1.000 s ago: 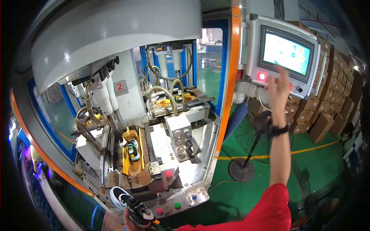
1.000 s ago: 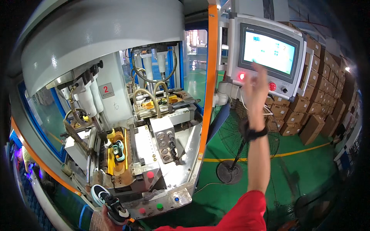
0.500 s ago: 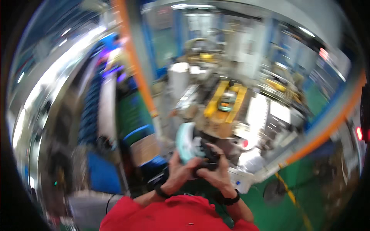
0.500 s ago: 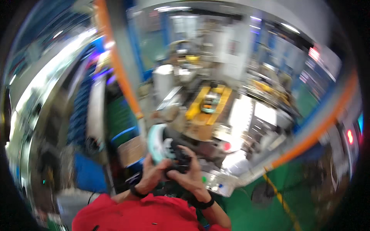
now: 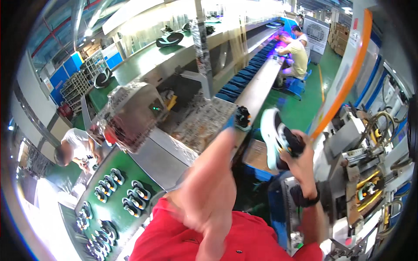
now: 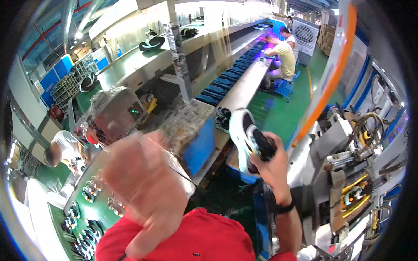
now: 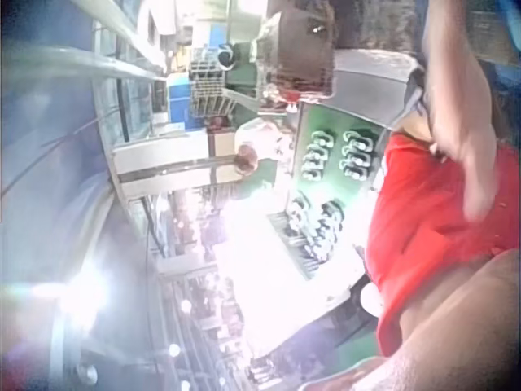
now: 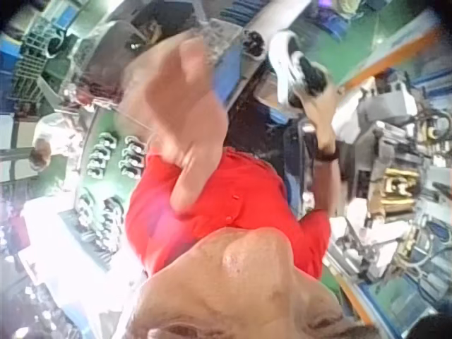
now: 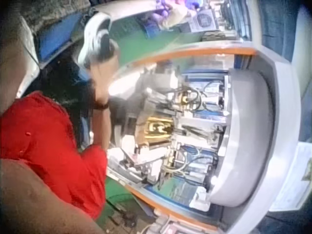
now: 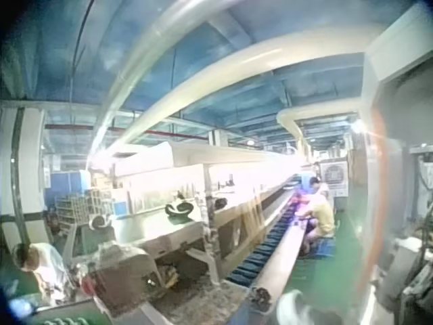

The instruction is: Operate a heel-lasting machine to shape shoes in a factory.

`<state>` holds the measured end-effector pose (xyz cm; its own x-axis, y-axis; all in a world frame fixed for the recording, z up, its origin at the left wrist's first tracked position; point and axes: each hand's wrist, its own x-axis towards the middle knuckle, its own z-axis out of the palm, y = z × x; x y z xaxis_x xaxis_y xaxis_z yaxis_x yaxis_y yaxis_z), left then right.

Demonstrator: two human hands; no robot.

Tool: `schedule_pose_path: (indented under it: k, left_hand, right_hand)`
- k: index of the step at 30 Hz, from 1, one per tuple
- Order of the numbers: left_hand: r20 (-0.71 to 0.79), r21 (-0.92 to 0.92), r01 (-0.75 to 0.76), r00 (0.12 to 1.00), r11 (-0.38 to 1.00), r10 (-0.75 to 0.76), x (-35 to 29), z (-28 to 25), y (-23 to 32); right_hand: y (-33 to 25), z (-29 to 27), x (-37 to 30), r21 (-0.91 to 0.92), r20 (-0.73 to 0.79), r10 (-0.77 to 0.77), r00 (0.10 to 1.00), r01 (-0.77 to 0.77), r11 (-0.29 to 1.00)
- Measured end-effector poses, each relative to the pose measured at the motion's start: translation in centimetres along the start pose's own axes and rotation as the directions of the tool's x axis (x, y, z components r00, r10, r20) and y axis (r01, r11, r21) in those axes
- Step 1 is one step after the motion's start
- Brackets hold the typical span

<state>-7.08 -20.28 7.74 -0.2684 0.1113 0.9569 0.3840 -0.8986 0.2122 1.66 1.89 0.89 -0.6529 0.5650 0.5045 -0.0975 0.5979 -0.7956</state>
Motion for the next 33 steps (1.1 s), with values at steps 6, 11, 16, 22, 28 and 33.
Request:
schedule_pose_path:
  k: [6,11,16,22,28,33]
  left_hand:
    - [0.116,-0.657,0.029,0.991,0.754,0.063,1.5,-2.8,4.2]
    - [0.330,-0.944,0.323,0.919,-0.066,-0.216,2.4,-6.9,4.9]
    - [0.440,-0.789,0.181,0.833,-0.587,-0.335,3.3,-10.2,5.1]
    - [0.308,-0.951,0.305,0.926,-0.047,-0.218,2.7,-8.6,1.4]
    - [0.068,-0.095,0.157,0.986,0.983,-0.151,-3.3,-4.1,-5.8]
    - [0.043,0.188,0.169,0.983,0.967,-0.180,-3.3,-0.7,-8.6]
  right_hand:
    - [0.4,14.9,11.6,-0.274,0.368,-0.122,0.922,0.233,0.933]
    - [1.7,26.6,16.0,-0.528,0.603,-0.016,0.797,0.414,0.742]
    - [2.4,27.0,18.0,-0.511,0.655,0.106,0.748,0.334,0.792]
    - [0.3,27.9,14.9,-0.503,0.544,-0.044,0.838,0.368,0.782]
    - [4.0,22.8,9.5,-0.199,0.122,-0.177,0.977,0.198,0.960]
    - [8.3,12.4,-3.0,0.366,-0.193,0.306,0.932,-0.221,0.904]
